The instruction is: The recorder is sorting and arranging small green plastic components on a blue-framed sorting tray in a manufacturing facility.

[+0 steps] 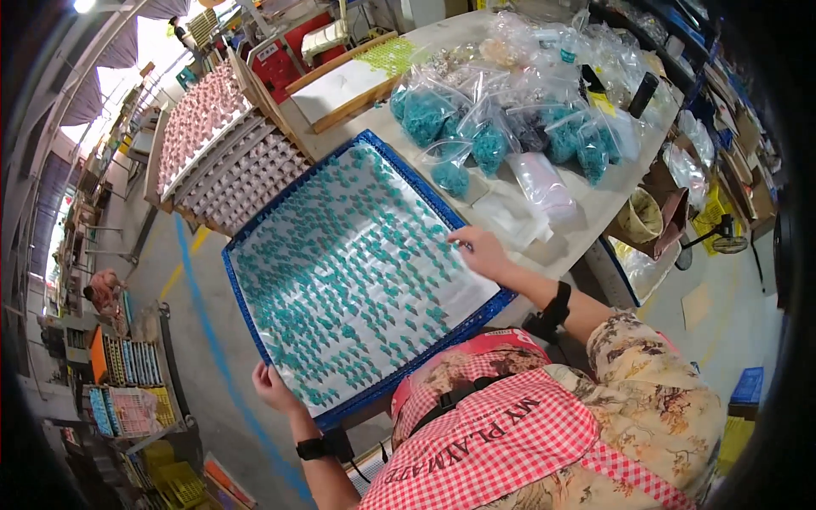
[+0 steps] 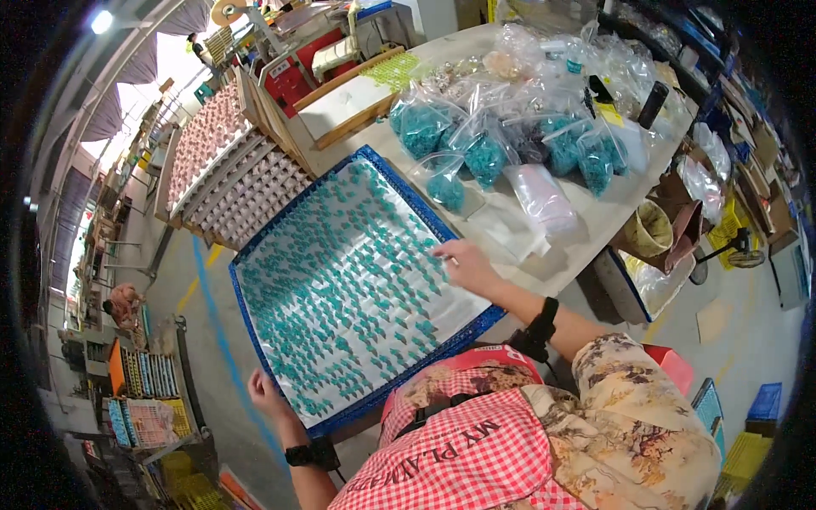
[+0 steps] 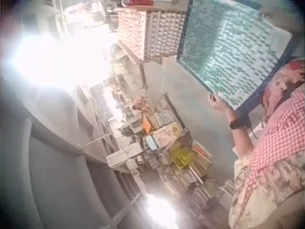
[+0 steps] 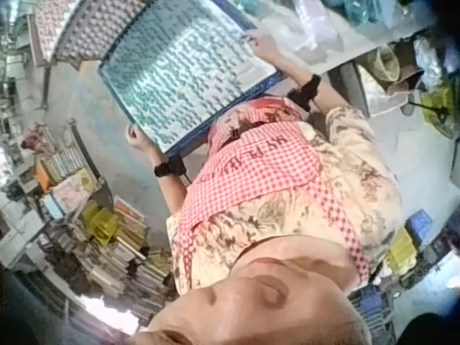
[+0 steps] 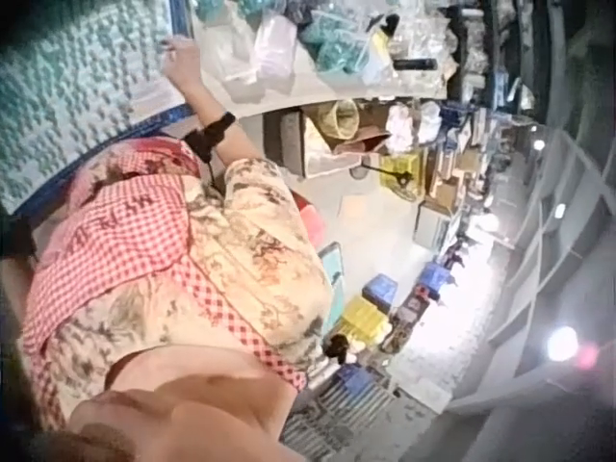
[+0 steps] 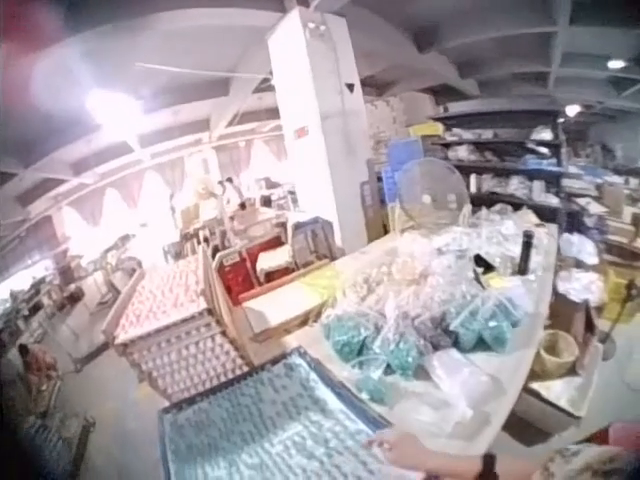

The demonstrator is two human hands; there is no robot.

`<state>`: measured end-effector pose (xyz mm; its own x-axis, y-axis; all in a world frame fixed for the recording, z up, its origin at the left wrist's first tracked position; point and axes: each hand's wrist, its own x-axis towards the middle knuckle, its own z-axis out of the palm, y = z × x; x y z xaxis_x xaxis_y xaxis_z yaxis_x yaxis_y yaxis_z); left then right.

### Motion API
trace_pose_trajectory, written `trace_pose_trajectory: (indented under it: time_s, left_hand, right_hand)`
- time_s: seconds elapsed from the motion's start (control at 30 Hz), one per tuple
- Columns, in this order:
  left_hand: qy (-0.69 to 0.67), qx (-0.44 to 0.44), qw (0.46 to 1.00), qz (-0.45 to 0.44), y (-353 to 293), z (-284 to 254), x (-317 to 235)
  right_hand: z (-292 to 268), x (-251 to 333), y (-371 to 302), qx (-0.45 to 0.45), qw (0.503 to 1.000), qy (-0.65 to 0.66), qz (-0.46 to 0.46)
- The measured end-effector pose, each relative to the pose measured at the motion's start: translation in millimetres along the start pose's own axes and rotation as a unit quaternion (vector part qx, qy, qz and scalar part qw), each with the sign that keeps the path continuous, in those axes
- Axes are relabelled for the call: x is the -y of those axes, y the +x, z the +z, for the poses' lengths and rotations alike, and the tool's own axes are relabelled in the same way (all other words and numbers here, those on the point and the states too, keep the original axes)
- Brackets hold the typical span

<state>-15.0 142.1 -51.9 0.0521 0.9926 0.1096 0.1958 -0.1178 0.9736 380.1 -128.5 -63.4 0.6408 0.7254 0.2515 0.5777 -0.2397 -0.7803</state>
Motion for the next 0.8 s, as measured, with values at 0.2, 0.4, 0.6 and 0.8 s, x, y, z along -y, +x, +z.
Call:
trace_pose_trajectory:
  time_s: [0.2,0.4,0.6,0.8]
  left_hand:
    - [0.272,-0.228,0.93,-0.095,-30,-66,77]
    - [0.345,-0.239,0.899,-0.122,-44,-61,117]
    - [0.373,-0.232,0.888,-0.137,-49,-51,109]
    - [0.38,-0.228,0.883,-0.153,-52,-47,98]
  right_hand:
    - [5,-27,-3,-0.027,0.998,-0.049,0.006]
    - [18,-35,12,0.012,0.993,-0.114,-0.021]
    - [19,-36,21,0.025,0.994,-0.095,-0.04]
    - [11,-31,13,0.007,0.999,-0.043,0.013]
